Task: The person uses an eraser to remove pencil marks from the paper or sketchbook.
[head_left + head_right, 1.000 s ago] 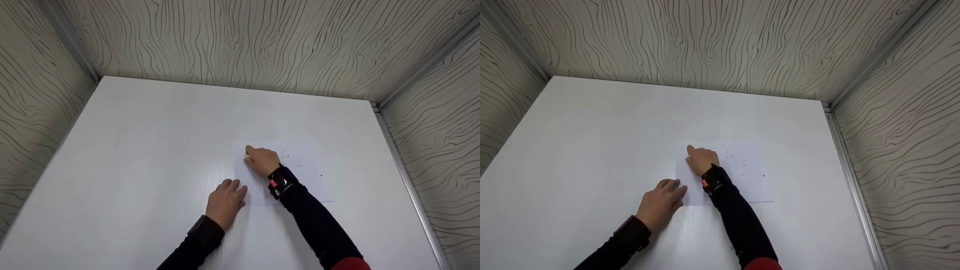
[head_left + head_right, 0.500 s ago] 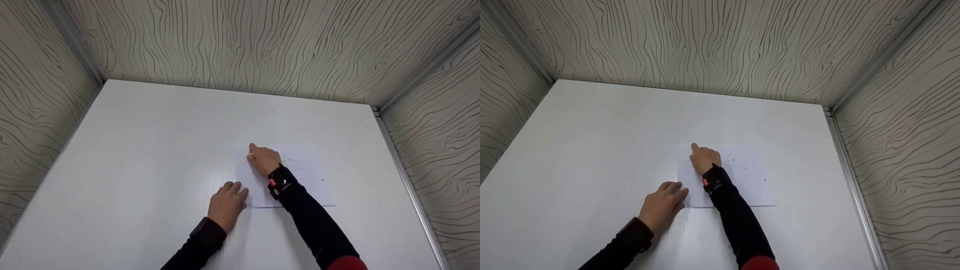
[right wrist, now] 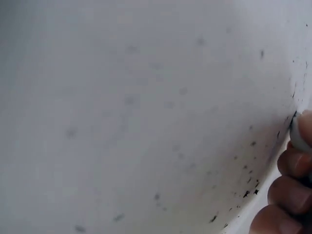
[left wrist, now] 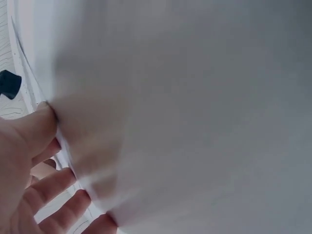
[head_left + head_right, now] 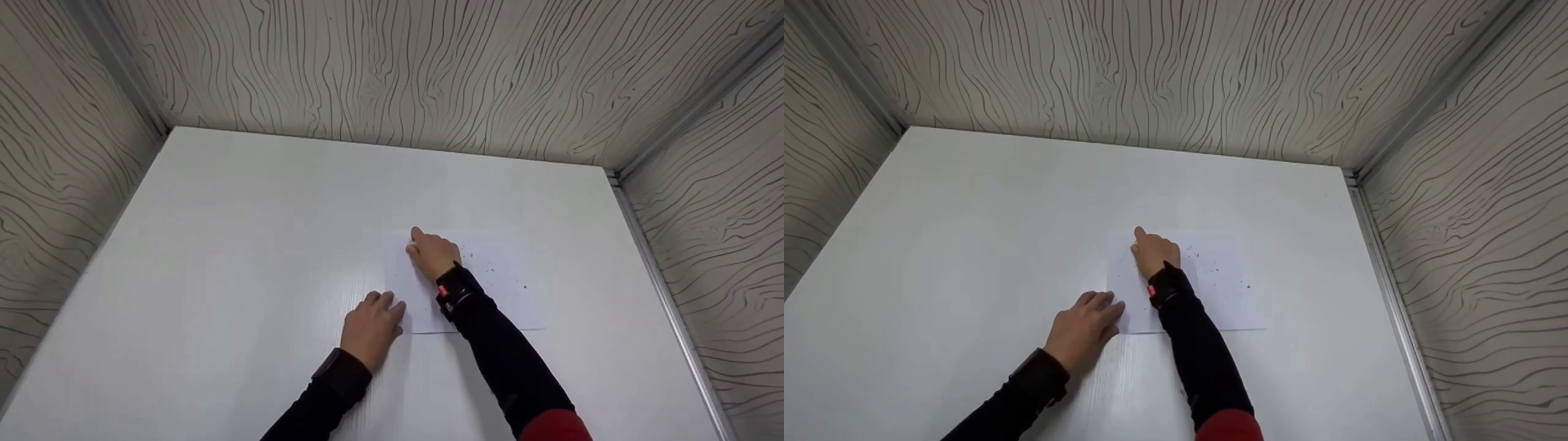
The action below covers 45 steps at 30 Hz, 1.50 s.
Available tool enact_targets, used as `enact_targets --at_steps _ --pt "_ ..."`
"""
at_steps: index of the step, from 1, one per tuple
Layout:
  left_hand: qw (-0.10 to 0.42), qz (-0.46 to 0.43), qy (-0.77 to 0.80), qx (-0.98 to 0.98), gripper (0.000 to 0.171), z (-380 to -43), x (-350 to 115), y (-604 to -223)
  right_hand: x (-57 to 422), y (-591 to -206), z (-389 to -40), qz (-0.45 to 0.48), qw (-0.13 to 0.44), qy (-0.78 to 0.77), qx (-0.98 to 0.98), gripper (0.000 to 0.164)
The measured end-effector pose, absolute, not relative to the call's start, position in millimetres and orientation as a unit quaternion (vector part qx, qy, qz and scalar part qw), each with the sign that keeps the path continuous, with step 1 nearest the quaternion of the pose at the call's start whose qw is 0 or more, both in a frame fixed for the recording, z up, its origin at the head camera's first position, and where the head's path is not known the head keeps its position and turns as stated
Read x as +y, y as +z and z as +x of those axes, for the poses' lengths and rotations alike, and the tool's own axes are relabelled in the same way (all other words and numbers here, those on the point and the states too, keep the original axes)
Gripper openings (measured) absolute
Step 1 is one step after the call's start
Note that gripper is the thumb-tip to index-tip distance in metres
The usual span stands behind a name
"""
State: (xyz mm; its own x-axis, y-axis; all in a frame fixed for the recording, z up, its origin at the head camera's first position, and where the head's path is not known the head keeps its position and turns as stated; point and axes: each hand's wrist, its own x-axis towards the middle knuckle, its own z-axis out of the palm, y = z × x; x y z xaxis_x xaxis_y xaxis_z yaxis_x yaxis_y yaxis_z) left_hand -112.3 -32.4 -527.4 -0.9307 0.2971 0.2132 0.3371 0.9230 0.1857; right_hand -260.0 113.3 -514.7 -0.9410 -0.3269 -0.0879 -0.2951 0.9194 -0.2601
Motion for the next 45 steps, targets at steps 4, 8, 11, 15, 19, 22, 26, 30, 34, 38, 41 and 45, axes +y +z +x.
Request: enact_targets --at_steps 4,8,11,15,19,22,26,30,34,38,41,45 --pt "0.08 -0.166 -0.115 -0.976 0.032 -113.4 -34.4 -525.9 122.0 -515.2 -257.5 -0.154 0.061 -0.133 0.977 0.019" --pt "0.064 -0.16 -0.115 -0.978 0.025 -119.3 -39.2 -521.3 126.9 -512.1 -254.8 -0.157 0.056 -0.137 0.977 0.022" --pt "0.071 -0.153 -0.108 -0.98 0.025 -126.3 -42.5 -520.4 127.3 -511.0 -251.9 -0.157 0.077 -0.137 0.975 0.024" --pt "0.074 -0.154 -0.107 -0.98 0.036 -136.4 -42.3 -521.9 124.2 -511.7 -248.4 -0.163 0.098 -0.138 0.972 0.027" --pt "0.045 -0.162 -0.12 -0.978 0.051 -141.4 -39.3 -529.0 117.5 -512.8 -244.4 -0.173 0.099 -0.13 0.971 0.026" --pt "0.041 -0.165 -0.128 -0.977 0.057 -141.2 -38.1 -535.0 112.1 -516.3 -240.9 -0.18 0.106 -0.13 0.969 0.027" --pt "0.049 -0.166 -0.124 -0.977 0.058 -140.9 -35.8 -536.3 108.4 -526.7 -237.9 -0.182 0.091 -0.112 0.973 0.027" --pt "0.036 -0.165 -0.107 -0.98 0.058 -140.6 -33.1 -533.5 106.5 -534.2 -235.7 -0.178 0.04 -0.079 0.98 0.026" --pt "0.026 -0.165 -0.091 -0.982 0.057 -139.9 -31.9 -529.6 102.3 -530.7 -236.0 -0.172 0.024 -0.069 0.982 0.026" --pt "0.028 -0.167 -0.082 -0.982 0.057 -139.5 -31.7 -526.6 99.0 -523.9 -244.3 -0.158 0.039 -0.065 0.985 0.026" --pt "0.027 -0.168 -0.079 -0.982 0.057 -140.0 -30.0 -525.3 100.8 -522.1 -255.7 -0.144 0.036 -0.063 0.987 0.025" --pt "0.023 -0.173 -0.082 -0.981 0.057 -140.9 -26.6 -525.5 108.0 -522.6 -267.0 -0.126 0.029 -0.072 0.989 0.025"
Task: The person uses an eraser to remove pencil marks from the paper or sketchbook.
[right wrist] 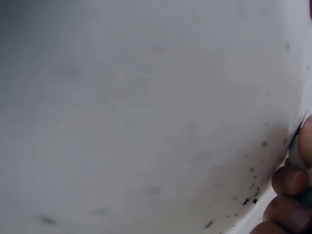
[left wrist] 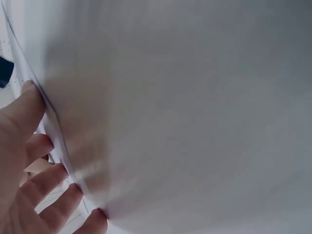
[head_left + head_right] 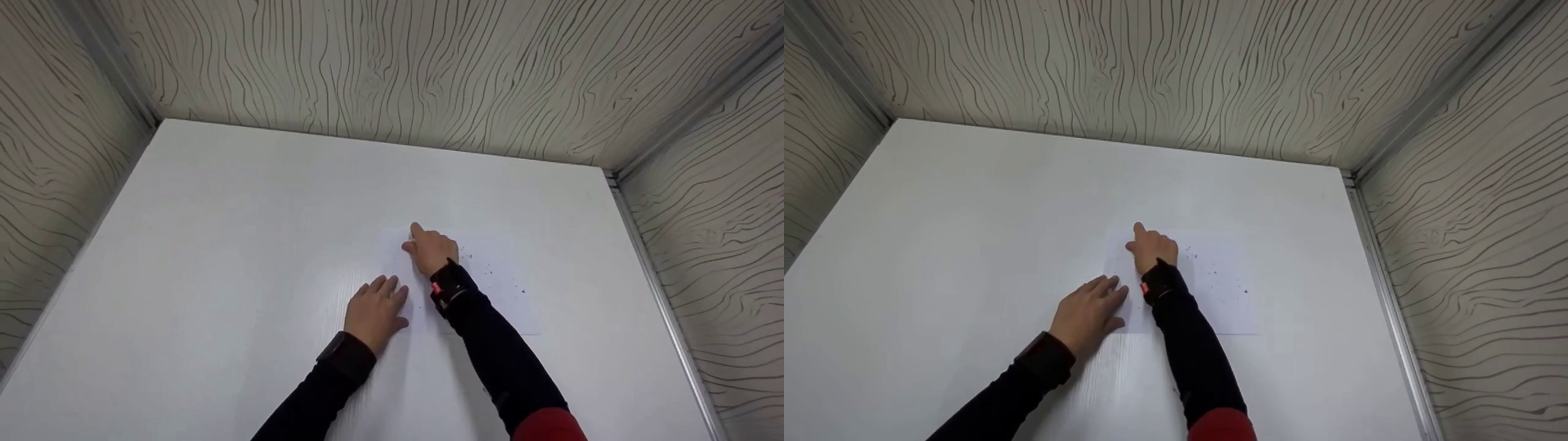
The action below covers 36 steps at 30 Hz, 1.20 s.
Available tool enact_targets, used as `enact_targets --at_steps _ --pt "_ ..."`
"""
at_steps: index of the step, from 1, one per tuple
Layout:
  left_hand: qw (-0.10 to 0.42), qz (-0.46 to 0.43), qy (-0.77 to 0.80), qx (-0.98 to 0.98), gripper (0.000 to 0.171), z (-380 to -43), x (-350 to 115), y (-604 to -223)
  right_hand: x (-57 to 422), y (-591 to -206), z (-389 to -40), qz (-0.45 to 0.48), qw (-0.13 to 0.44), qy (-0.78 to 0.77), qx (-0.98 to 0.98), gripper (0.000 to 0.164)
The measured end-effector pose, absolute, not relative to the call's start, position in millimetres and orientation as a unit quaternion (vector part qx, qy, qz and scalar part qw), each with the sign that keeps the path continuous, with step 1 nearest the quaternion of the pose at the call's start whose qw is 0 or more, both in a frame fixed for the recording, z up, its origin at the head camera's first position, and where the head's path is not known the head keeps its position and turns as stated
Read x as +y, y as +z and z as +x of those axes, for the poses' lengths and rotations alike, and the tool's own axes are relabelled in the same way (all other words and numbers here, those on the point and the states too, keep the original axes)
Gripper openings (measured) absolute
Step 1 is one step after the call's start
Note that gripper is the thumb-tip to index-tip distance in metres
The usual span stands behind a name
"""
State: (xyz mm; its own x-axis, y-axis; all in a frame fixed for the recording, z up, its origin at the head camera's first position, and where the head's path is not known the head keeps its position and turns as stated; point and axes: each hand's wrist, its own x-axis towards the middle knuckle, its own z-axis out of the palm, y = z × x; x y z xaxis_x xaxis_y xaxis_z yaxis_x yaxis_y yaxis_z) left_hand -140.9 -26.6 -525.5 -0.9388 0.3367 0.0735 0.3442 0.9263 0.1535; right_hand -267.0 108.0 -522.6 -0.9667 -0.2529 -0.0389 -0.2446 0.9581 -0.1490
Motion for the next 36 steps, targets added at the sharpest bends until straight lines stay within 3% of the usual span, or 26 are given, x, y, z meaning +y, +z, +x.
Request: enact_targets --at_steps 7,11,17,24,29,36 --pt "0.025 -0.172 -0.09 -0.981 0.056 -144.2 -28.5 -526.6 113.0 -523.3 -256.3 -0.159 0.068 -0.084 0.981 0.024" --pt "0.028 -0.163 -0.083 -0.983 0.057 -145.3 -31.8 -523.1 108.3 -521.5 -253.7 -0.193 0.05 -0.065 0.978 0.026" --pt "0.028 -0.174 -0.07 -0.982 0.056 -144.5 -30.3 -518.9 107.8 -515.0 -268.7 -0.158 0.011 -0.054 0.986 0.024" --pt "0.037 -0.181 -0.07 -0.98 0.054 -145.7 -26.7 -524.0 112.8 -515.6 -272.4 -0.13 0.026 -0.075 0.988 0.024" --pt "0.025 -0.174 -0.076 -0.982 0.054 -144.7 -27.5 -527.6 115.3 -523.8 -255.9 -0.172 0.052 -0.085 0.98 0.026" --pt "0.022 -0.172 -0.084 -0.981 0.054 -147.3 -25.7 -524.9 114.5 -523.6 -271.5 -0.155 0.03 -0.073 0.985 0.026"
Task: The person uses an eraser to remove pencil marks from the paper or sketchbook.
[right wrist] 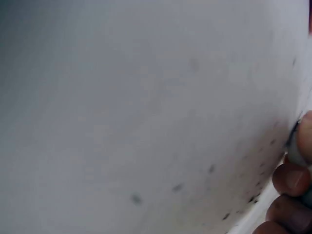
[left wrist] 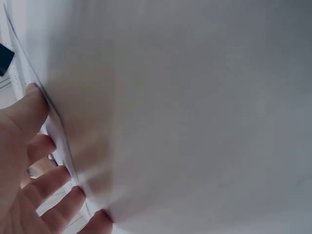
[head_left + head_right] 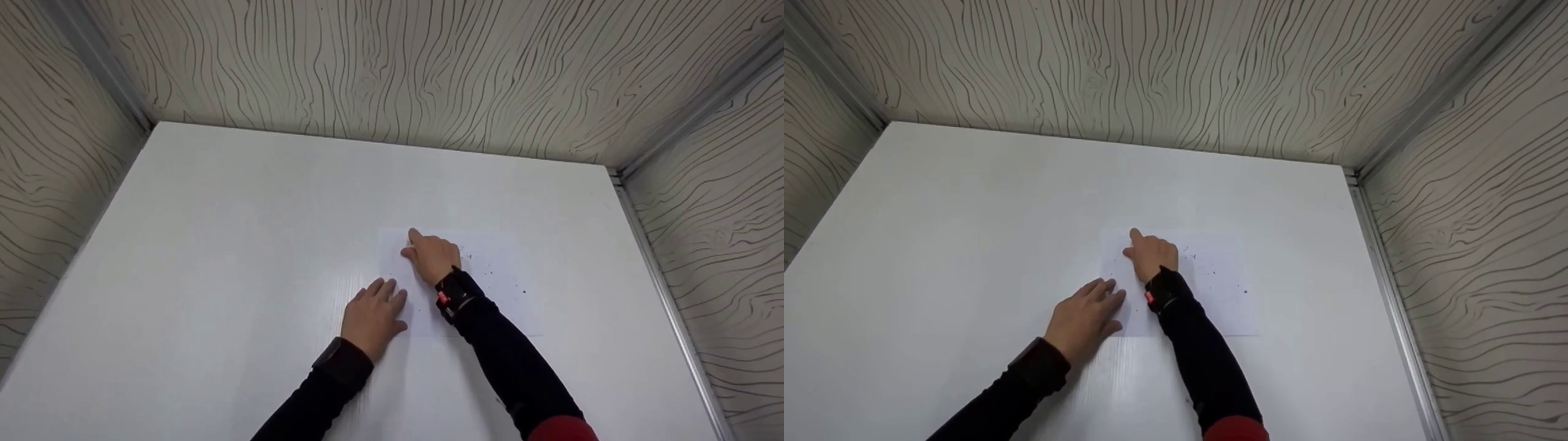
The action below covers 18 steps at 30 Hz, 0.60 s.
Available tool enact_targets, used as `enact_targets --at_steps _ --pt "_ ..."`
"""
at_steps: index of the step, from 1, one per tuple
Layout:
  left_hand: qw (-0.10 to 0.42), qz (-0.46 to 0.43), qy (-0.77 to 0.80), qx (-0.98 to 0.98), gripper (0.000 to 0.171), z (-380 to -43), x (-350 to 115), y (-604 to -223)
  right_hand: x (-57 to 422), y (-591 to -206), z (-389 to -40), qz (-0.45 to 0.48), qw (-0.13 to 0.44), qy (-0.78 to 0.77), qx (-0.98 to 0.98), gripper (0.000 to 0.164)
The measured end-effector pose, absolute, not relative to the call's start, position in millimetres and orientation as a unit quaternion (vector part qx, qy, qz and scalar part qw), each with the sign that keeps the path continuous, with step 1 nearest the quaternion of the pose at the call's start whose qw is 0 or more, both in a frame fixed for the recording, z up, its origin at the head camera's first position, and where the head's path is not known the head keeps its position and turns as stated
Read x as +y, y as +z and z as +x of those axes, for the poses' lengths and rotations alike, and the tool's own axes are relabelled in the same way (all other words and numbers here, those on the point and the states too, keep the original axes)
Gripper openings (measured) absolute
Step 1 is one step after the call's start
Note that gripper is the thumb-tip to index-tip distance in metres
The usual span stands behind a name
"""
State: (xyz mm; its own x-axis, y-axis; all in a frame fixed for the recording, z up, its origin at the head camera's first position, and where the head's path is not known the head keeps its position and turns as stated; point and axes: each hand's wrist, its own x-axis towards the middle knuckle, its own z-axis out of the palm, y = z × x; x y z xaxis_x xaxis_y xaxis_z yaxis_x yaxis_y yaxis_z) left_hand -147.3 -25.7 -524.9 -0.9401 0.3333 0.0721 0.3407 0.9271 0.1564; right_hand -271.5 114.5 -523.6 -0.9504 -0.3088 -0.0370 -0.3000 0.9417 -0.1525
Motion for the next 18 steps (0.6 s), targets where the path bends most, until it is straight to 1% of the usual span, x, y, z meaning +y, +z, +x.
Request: enact_targets --at_steps 5,12,14,18 --pt "0.029 -0.175 -0.084 -0.981 0.054 -145.4 -24.6 -529.4 110.6 -520.8 -277.6 -0.123 0.034 -0.066 0.99 0.025" --pt "0.048 -0.172 -0.086 -0.98 0.053 -145.6 -27.8 -532.1 108.8 -523.7 -252.3 -0.146 0.043 -0.085 0.985 0.028" --pt "0.045 -0.169 -0.089 -0.981 0.054 -145.5 -28.1 -530.5 110.3 -526.2 -249.3 -0.147 0.044 -0.084 0.985 0.028" --pt "0.041 -0.175 -0.09 -0.98 0.054 -145.7 -25.6 -526.2 115.7 -526.6 -257.7 -0.121 0.024 -0.085 0.989 0.029"
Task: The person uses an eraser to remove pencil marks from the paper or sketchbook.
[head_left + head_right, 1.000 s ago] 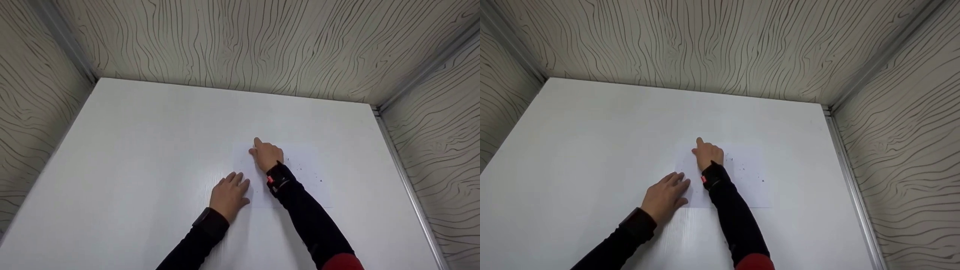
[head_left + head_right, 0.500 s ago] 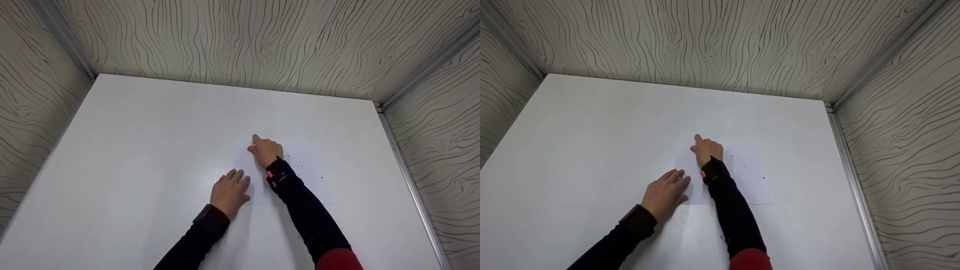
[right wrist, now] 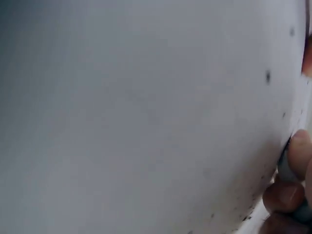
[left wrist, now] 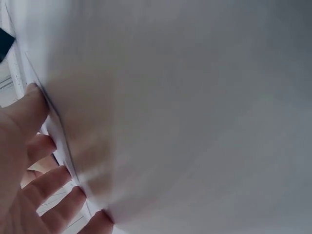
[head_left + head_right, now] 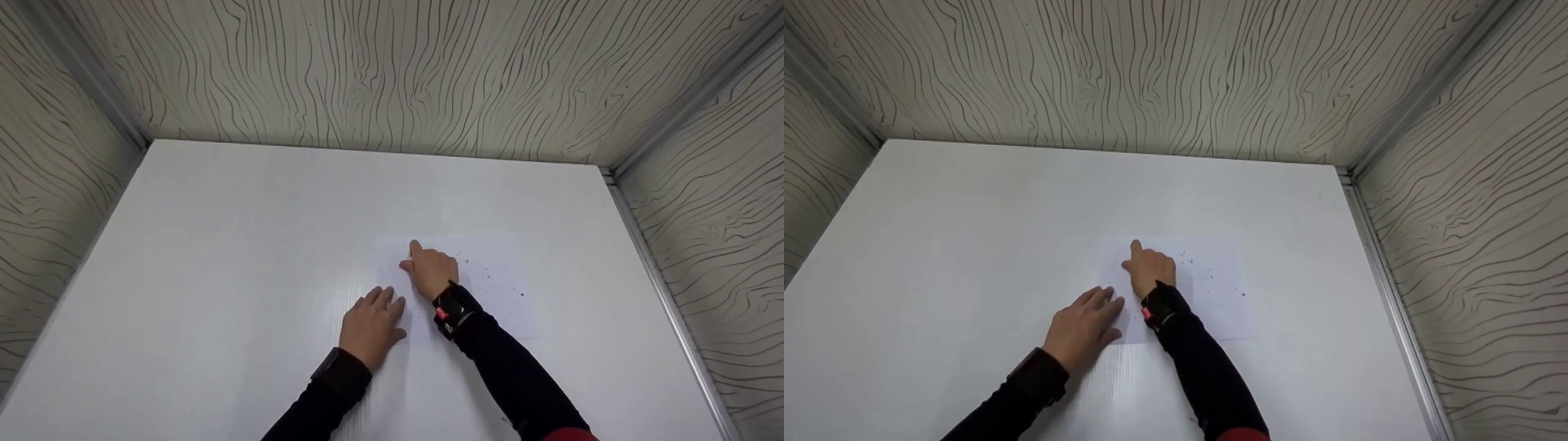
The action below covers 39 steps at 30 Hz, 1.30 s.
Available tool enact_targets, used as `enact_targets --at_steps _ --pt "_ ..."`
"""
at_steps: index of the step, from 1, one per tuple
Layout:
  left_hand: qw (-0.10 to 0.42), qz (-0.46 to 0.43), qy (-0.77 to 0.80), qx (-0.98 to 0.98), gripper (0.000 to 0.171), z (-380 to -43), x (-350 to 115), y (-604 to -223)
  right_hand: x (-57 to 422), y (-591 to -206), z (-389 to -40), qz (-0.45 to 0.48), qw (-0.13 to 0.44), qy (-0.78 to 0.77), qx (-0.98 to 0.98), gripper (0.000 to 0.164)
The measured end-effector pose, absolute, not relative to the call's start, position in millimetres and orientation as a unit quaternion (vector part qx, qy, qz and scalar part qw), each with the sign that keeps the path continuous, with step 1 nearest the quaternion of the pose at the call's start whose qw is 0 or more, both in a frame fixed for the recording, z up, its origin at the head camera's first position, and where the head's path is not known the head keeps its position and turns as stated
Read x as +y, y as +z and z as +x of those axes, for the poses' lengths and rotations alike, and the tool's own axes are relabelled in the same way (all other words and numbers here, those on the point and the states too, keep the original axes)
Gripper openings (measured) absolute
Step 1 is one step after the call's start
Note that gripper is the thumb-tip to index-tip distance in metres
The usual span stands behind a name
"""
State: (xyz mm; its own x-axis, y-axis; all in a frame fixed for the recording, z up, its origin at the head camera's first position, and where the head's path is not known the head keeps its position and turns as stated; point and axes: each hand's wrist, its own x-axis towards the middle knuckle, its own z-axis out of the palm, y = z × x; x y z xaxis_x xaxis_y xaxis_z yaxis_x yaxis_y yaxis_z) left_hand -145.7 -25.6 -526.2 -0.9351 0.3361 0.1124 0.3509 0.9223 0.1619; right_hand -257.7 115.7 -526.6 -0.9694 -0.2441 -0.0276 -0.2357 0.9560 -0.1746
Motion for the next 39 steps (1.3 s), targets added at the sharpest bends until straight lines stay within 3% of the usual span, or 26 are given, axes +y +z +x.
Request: enact_targets --at_steps 6,17,24,33,39 --pt "0.052 -0.187 -0.084 -0.977 0.053 -143.9 -21.2 -528.0 121.8 -525.6 -274.4 -0.09 -0.013 -0.06 0.994 0.029" --pt "0.038 -0.173 -0.076 -0.981 0.055 -146.2 -27.3 -529.7 115.7 -527.4 -247.4 -0.16 0.025 -0.054 0.985 0.028" --pt "0.04 -0.173 -0.06 -0.982 0.055 -144.7 -20.1 -529.9 127.6 -525.4 -269.7 -0.101 -0.01 -0.057 0.993 0.029" --pt "0.027 -0.173 -0.076 -0.982 0.054 -143.1 -22.0 -533.4 119.9 -527.8 -249.9 -0.15 0.039 -0.042 0.987 0.027" --pt "0.025 -0.173 -0.062 -0.983 0.055 -144.5 -23.9 -525.2 123.7 -526.5 -255.5 -0.129 -0.005 -0.026 0.991 0.025"
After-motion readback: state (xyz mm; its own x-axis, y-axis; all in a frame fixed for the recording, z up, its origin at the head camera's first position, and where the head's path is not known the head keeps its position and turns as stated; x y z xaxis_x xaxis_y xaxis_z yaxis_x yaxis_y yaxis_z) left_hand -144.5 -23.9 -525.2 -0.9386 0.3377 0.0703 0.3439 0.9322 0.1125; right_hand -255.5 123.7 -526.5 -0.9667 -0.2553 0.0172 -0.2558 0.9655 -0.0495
